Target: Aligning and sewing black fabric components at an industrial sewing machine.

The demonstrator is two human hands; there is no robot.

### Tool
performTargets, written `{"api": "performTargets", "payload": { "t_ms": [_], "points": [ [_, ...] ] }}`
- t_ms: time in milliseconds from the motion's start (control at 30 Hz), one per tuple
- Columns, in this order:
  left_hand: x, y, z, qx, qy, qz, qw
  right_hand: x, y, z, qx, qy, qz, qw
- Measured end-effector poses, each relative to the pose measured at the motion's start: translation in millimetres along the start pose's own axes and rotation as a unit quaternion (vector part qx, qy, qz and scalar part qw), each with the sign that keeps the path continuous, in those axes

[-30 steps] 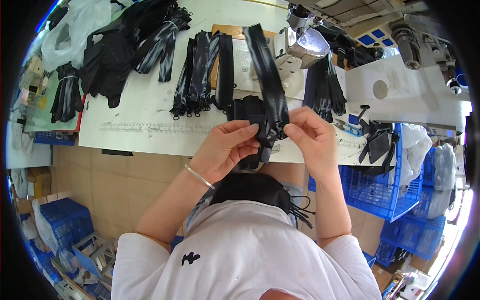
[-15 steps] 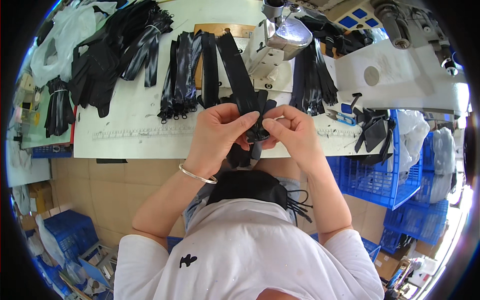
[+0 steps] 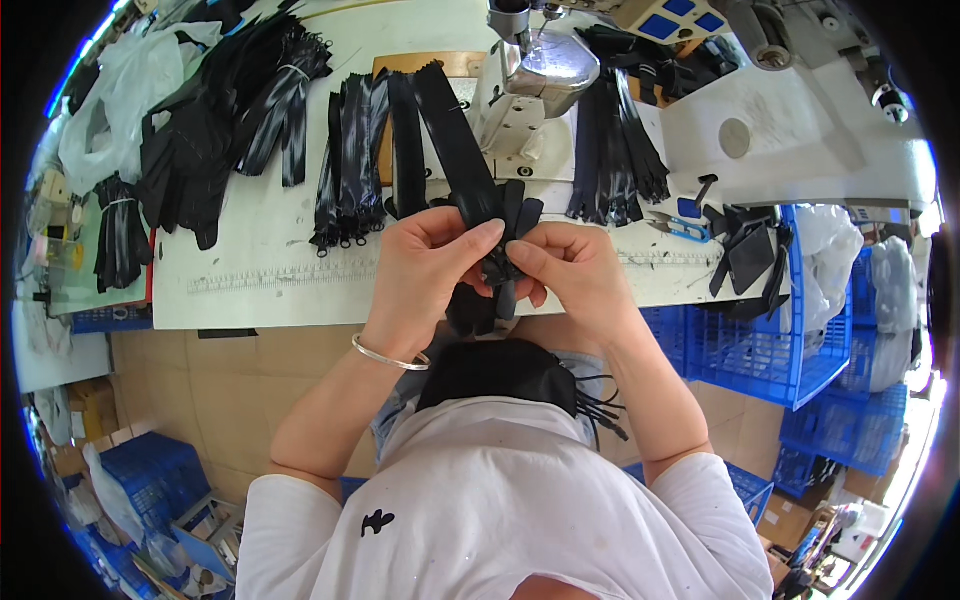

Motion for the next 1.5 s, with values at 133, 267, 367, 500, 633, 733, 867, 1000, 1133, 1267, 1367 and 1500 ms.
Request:
{"api": "performTargets", "payload": {
  "t_ms": [133,267,367,500,633,733,867,1000,1133,1267,1367,1500],
  "points": [
    [21.7,3.8,16.3,-0.024,-0.047,0.02,0.998,-8.5,-0.8,-12.0,-0.007,0.034,0.025,0.999],
    [41.1,1.8,53.6,0.008,-0.084,0.013,0.996,-24.5,1.0,-25.3,-0.077,0.069,0.095,0.99],
    [48.5,-1.7,56.4,-0.016,-0.085,-0.002,0.996,-29.8,-0.6,-32.2,-0.084,0.106,0.121,0.983],
    [55.7,-6.8,54.6,-0.045,-0.048,-0.01,0.998,-30.5,-2.1,-36.1,-0.097,0.155,0.148,0.972],
    [58.3,-7.5,57.2,-0.046,-0.033,-0.025,0.998,-36.2,-3.7,-39.4,-0.113,0.183,0.155,0.964],
    [57.6,-10.9,60.7,-0.045,-0.028,-0.043,0.998,-41.8,-5.7,-40.3,-0.107,0.191,0.164,0.962],
    [59.6,-17.7,64.7,-0.038,-0.02,-0.05,0.998,-43.0,-6.3,-41.5,-0.103,0.205,0.167,0.959],
    [65.3,-20.4,69.3,-0.024,-0.031,-0.035,0.999,-40.0,-8.7,-43.5,-0.062,0.193,0.168,0.965],
    [72.3,-23.8,72.8,-0.026,-0.036,-0.039,0.998,-34.1,-7.0,-45.3,-0.045,0.207,0.165,0.963],
    [73.8,-23.0,70.6,-0.029,-0.035,-0.043,0.998,-33.5,-7.6,-44.5,-0.047,0.201,0.172,0.963],
    [73.2,-22.9,71.8,-0.026,-0.035,-0.051,0.998,-33.0,-7.7,-43.9,-0.046,0.201,0.175,0.963],
    [72.6,-22.9,75.7,-0.005,-0.041,-0.047,0.998,-33.5,-8.6,-44.5,-0.04,0.2,0.179,0.962]
  ]
}}
Point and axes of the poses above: each hand's wrist, its own x-axis towards the middle knuckle, its own y-axis out of the back of the hand, z = x × y, the point moved 6 cm from there along x, towards the middle knuckle, and after that the axes turned 9 degrees about -y, right-handed, at the moved point
